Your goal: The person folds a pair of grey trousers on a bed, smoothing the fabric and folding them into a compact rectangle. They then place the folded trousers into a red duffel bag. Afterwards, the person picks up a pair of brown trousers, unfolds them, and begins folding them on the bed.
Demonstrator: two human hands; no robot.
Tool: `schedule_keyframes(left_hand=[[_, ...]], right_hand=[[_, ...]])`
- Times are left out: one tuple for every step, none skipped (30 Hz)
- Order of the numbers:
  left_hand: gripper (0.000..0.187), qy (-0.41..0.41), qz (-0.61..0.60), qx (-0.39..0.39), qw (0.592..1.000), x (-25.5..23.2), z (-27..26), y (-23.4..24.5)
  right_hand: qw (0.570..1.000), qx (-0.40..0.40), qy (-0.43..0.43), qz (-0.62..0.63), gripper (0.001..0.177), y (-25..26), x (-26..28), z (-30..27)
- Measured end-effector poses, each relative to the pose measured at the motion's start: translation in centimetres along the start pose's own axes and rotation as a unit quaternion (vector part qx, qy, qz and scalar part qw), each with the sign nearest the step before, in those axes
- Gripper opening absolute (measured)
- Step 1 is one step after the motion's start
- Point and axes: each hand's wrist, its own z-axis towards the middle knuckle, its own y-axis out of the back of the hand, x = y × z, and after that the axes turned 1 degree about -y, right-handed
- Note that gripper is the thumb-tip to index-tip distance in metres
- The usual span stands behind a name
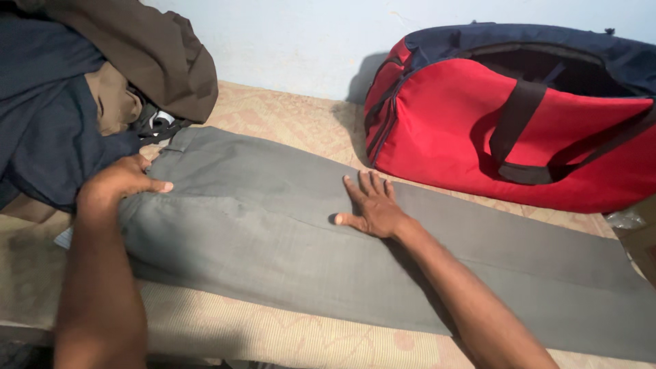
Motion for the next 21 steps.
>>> schedule_keyframes(left_hand=[[0.114,-0.001,-0.016,-0.005,1.0,0.2,-0.1,0.1],[0.112,-0.005,-0.034,-0.009,0.999,0.3,-0.2,0.0],[0.11,-0.008,-0.053,-0.014,0.998,0.4,-0.1,-0.2],[0.109,-0.057,-0.067,-0.024,0.996,0.5,0.0,-0.5],[0.108,-0.106,-0.081,-0.034,0.99,0.8,0.1,-0.6],[0.107,-0.155,-0.094,-0.045,0.982,0.9,0.5,-0.5],[0.102,-0.095,-0.078,-0.036,0.992,1.0,0.9,-0.6],[0.097,-0.033,-0.061,-0.024,0.997,1.4,1.1,-0.9],[0.092,0.029,-0.042,-0.011,0.999,1.6,1.5,-1.1],[0.092,-0.001,-0.03,-0.035,0.999,2.0,1.7,-1.4],[0.091,-0.032,-0.017,-0.057,0.998,2.4,1.8,-1.5],[0.091,-0.064,-0.003,-0.082,0.995,2.5,1.9,-1.5],[0.086,-0.053,-0.006,-0.071,0.996,2.6,1.8,-1.5],[0.081,-0.042,-0.01,-0.061,0.997,2.7,1.5,-1.4],[0.077,-0.031,-0.013,-0.051,0.998,2.5,1.3,-1.3],[0.075,-0.014,-0.011,-0.044,0.999,1.9,1.2,-1.2],[0.074,0.003,-0.009,-0.037,0.999,1.2,0.9,-1.0],[0.072,0.022,-0.007,-0.031,0.999,0.4,0.4,-0.6],[0.07,-0.002,-0.051,-0.052,0.997,-0.7,-0.3,0.0],[0.07,-0.027,-0.098,-0.074,0.992,-2.3,-1.2,0.5],[0.07,-0.051,-0.144,-0.097,0.983,-4.2,-2.3,1.2]], right_hand=[[1.0,0.019,0.003,0.006,0.114,0.1,0.7,-0.4],[1.0,0.015,-0.005,-0.006,0.116,0.3,1.5,-0.7],[1.0,0.011,-0.013,-0.017,0.118,0.2,2.8,-0.9],[0.999,0.008,-0.022,-0.029,0.12,0.2,4.1,-1.2],[1.0,-0.022,-0.002,-0.011,0.121,0.1,5.4,-1.8],[0.998,-0.055,0.017,0.007,0.122,0.1,6.9,-2.4],[0.995,-0.088,0.036,0.025,0.123,0.3,8.3,-2.8],[0.993,-0.085,0.076,-0.004,0.123,0.1,9.7,-3.6],[0.99,-0.082,0.115,-0.033,0.122,-0.1,11.2,-4.3],[0.984,-0.078,0.158,-0.013,0.123,-0.6,12.8,-5.2],[0.977,-0.074,0.202,0.007,0.123,-0.9,14.0,-6.1],[0.975,-0.067,0.211,0.007,0.12,-0.7,14.5,-6.2],[0.974,-0.06,0.219,0.006,0.118,-0.6,14.8,-6.4],[0.972,-0.055,0.228,0.005,0.115,-0.6,14.9,-6.4],[0.971,-0.048,0.232,0.016,0.116,-0.5,14.9,-6.3],[0.971,-0.041,0.235,0.029,0.117,-0.5,14.8,-6.3],[0.97,-0.034,0.239,0.042,0.118,-0.4,14.7,-6.2],[0.968,-0.031,0.242,0.065,0.116,-0.3,14.4,-6.0],[0.965,-0.028,0.244,0.088,0.113,-0.2,14.0,-5.8],[0.963,-0.024,0.247,0.108,0.111,0.1,13.6,-5.9],[0.957,-0.024,0.247,0.151,0.105,0.3,13.3,-6.2]])
